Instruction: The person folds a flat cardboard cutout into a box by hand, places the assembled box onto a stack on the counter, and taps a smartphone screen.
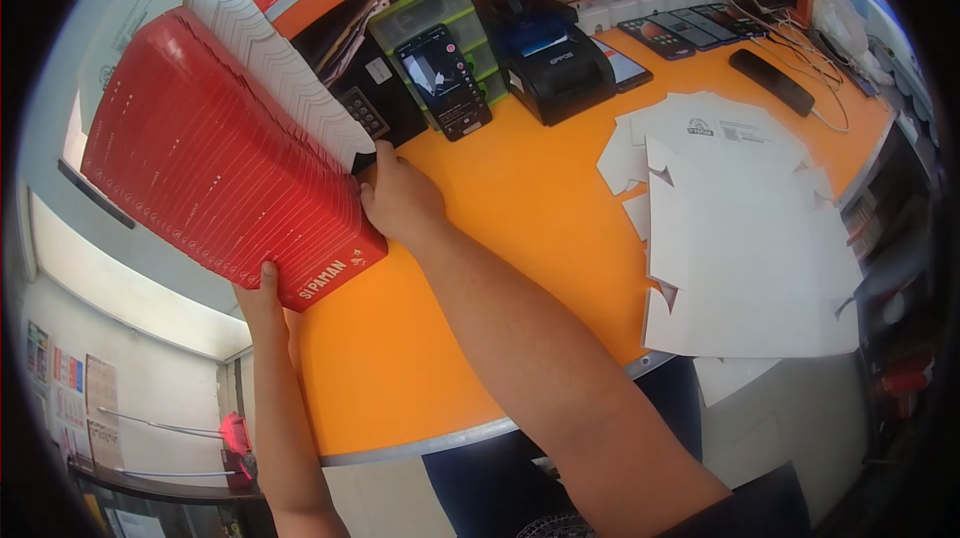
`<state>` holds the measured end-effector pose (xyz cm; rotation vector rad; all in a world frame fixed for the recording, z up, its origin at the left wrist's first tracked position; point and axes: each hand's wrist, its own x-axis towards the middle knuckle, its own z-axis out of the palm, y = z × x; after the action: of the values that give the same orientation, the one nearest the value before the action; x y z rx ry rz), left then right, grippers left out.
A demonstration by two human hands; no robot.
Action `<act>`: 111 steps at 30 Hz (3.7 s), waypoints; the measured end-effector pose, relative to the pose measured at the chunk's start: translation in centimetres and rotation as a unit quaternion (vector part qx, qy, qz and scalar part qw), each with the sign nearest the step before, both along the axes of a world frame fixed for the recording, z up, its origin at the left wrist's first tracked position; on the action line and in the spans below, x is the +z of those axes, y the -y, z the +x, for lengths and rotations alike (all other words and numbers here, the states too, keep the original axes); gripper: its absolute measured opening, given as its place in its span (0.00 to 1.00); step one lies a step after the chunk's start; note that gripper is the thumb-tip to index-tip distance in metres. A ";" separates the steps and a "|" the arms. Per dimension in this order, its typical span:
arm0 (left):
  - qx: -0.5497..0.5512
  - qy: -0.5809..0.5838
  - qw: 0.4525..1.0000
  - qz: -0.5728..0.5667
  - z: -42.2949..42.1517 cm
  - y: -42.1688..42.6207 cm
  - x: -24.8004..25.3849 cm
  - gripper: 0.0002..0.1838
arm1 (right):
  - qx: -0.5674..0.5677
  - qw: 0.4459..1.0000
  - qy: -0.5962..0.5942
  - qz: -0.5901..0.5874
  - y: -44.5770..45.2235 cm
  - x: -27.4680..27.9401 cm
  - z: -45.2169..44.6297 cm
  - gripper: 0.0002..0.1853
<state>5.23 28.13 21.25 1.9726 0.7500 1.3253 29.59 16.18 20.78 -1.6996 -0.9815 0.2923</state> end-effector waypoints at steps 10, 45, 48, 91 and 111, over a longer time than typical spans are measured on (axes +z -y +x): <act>0.004 -0.003 1.000 -0.006 0.0 0.2 0.1 0.50 | 0.001 1.000 0.003 0.000 0.2 0.1 0.0 0.29; -0.008 -0.014 1.000 -0.006 -0.2 0.0 0.1 0.50 | 0.000 1.000 0.003 -0.001 0.2 0.1 0.0 0.30; -0.013 -0.022 1.000 -0.008 -0.3 0.0 0.0 0.48 | 0.000 1.000 0.003 0.001 0.2 0.1 -0.1 0.30; 0.002 0.003 1.000 -0.013 0.1 0.2 0.2 0.53 | 0.001 1.000 -0.003 -0.001 0.1 0.1 0.0 0.30; -0.022 -0.010 1.000 -0.015 -0.4 -0.3 0.0 0.49 | 0.002 1.000 0.005 0.000 0.4 0.1 -0.2 0.31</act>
<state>4.82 28.47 21.24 1.9711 0.7262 1.2633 29.43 15.77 20.89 -1.7010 -0.9922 0.2868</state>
